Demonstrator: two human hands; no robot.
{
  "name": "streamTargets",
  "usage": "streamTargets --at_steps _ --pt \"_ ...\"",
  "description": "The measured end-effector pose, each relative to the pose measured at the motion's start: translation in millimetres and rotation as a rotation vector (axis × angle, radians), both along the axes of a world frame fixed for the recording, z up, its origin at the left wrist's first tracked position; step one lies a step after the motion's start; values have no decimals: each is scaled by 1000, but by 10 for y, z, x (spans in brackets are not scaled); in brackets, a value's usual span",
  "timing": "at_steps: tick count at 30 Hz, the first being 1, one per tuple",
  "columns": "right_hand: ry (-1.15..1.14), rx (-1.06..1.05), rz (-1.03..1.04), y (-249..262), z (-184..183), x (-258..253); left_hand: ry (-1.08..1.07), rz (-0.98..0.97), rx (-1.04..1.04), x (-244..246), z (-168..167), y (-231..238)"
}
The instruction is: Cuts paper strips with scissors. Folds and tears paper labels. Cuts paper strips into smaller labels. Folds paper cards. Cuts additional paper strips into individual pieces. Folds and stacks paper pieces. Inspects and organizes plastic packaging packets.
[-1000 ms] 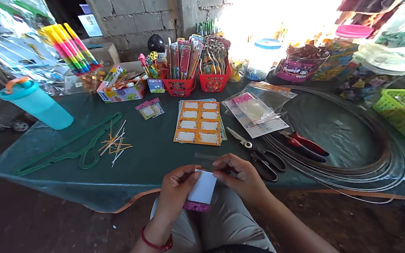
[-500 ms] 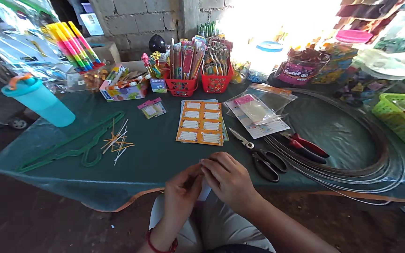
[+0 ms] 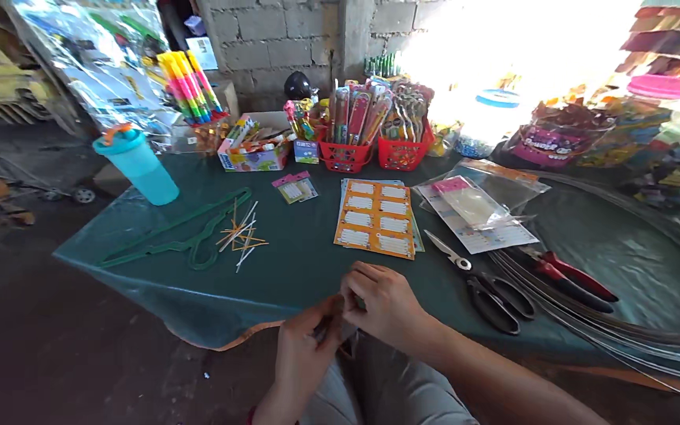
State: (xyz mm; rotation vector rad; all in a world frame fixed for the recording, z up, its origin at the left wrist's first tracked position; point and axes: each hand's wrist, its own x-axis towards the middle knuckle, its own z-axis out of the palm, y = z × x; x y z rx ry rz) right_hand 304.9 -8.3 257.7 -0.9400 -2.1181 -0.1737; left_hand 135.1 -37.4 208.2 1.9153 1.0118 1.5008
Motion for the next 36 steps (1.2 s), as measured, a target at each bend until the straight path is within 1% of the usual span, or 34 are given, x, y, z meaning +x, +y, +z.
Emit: streamTargets --at_steps 2,4,7,9,10,13,15,16,17,18,19,20,21,23,24,25,27,28,29,30,32,33,34,35,36 --pt "94 -147 119 102 64 -206 -36 29 -26 -209 94 -17" --pt "157 -289 221 215 126 -457 -59 99 -18 -418 158 -29" --pt "175 -407 308 383 207 -849 -61 235 -33 -733 205 -53" --pt "175 -425 283 541 295 -1048 -71 310 -49 -953 197 -92" --pt "182 -467 260 648 357 -1118 -94 340 -54 -1061 177 -114" --pt "279 -691 224 1087 504 -1288 -234 427 -67 -1321 96 -165" --pt "400 -794 210 1436 440 -1426 -344 462 -73 -1394 52 -168" --pt "395 -821 202 1627 349 -1490 -397 462 -77 -1398 37 -162" --pt "301 -819 193 1812 229 -1537 -445 454 -82 -1384 26 -154" --pt "122 -804 177 1963 125 -1568 -485 442 -88 -1363 21 -149" --pt "-85 -809 161 2029 113 -1592 -512 427 -100 -1348 25 -145" --pt "-222 -808 157 2041 172 -1602 -528 410 -110 -1336 30 -136" --pt "-249 -791 173 2016 273 -1585 -540 392 -115 -1324 28 -123" --pt "-100 -797 272 1895 504 -1470 -573 361 -132 -1291 16 -99" --pt "-31 -808 333 1863 549 -1403 -593 346 -145 -1268 16 -80" --pt "-71 -785 340 1859 539 -1336 -612 332 -159 -1233 23 -58" --pt "-352 -602 176 1846 477 -1232 -646 312 -181 -1150 57 -27" --pt "-444 -515 123 1790 557 -1201 -657 301 -185 -1114 75 -16" --pt "-461 -455 127 1699 729 -1180 -669 288 -182 -1082 83 -7" --pt "-409 -409 186 1586 956 -1157 -680 274 -173 -1057 80 -6" --pt "-162 -323 363 1307 1399 -1082 -698 264 -153 -1023 63 -23" --pt "-22 -276 442 1195 1549 -1023 -706 265 -145 -1010 63 -30" --pt "116 -245 517 1113 1639 -962 -710 265 -136 -997 69 -33" --pt "269 -246 611 1077 1649 -925 -710 266 -127 -983 80 -38" --pt "441 -292 748 1105 1573 -928 -705 266 -121 -972 93 -43"
